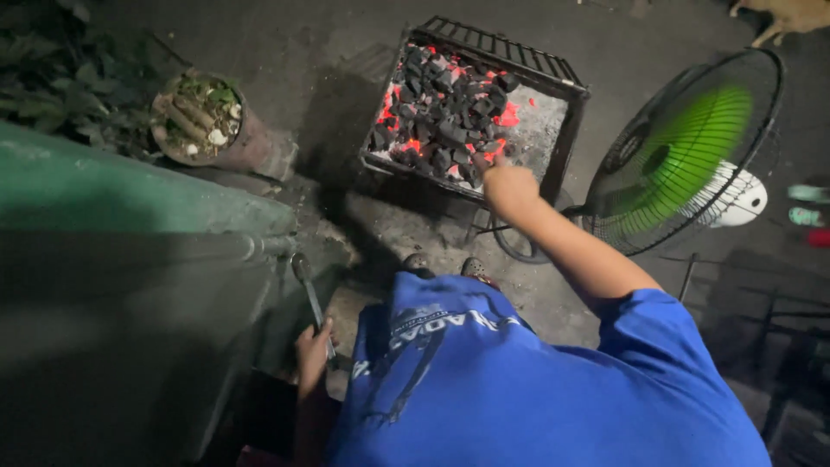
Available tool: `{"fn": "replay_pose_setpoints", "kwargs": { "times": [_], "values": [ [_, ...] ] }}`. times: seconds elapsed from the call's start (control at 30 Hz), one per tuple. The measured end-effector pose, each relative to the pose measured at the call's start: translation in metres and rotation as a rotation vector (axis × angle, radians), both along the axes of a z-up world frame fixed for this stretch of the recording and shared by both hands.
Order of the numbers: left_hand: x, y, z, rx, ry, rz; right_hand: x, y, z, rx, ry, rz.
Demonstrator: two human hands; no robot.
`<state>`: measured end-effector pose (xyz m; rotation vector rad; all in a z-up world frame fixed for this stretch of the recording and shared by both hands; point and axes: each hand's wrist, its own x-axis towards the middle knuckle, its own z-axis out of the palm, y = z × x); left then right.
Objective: Rearranging and stirring burning charcoal in a grill using a metal rod to prepare for cooking.
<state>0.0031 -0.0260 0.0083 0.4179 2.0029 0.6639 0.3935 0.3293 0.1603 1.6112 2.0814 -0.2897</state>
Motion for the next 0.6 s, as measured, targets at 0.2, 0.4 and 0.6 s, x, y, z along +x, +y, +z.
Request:
{"fn": "replay_pose_setpoints", "kwargs": {
  "times": [0.2,0.4,0.6],
  "values": [
    [0.010,0.009,0.000,0.115,-0.056,0.102,-0.038,-0.029,-0.012,0.140,0.132,0.383],
    [0.001,0.001,-0.023,0.118,-0.078,0.160,-0.019,-0.023,-0.021,0.117,0.014,0.386],
    [-0.002,-0.016,-0.027,0.031,-0.125,0.131,-0.004,-0.045,0.030,0.032,0.045,0.344]
  ]
}}
